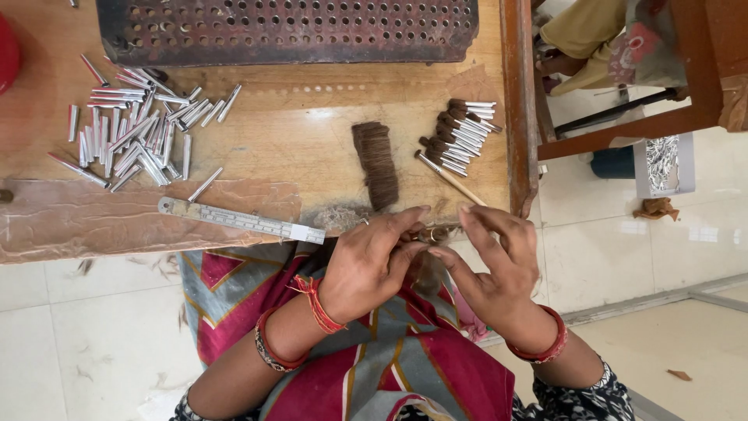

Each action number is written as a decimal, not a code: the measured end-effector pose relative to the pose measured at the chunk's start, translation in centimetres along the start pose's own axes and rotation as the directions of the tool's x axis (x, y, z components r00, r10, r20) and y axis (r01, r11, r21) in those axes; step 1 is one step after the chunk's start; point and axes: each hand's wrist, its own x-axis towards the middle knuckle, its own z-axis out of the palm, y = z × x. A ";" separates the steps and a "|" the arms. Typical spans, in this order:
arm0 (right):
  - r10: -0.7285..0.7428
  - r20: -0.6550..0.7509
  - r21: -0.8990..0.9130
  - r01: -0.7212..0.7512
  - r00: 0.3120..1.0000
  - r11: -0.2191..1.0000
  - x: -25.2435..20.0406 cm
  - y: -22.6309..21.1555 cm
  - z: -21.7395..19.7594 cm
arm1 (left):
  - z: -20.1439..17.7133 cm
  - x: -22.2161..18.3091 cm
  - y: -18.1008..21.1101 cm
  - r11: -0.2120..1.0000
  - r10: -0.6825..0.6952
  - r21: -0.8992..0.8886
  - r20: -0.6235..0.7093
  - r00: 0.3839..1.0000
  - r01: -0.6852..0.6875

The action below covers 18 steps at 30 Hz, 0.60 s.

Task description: Assembling and sorting makeup brushes at a manufacturing workstation, including inserting hair into ferrules and sorting the finished brushes.

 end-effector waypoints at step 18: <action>0.126 0.180 0.209 -0.164 0.976 0.964 -0.3 2.5 4.3 | 0.1 0.9 0.1 0.990 -0.020 0.138 -0.120 0.993 0.037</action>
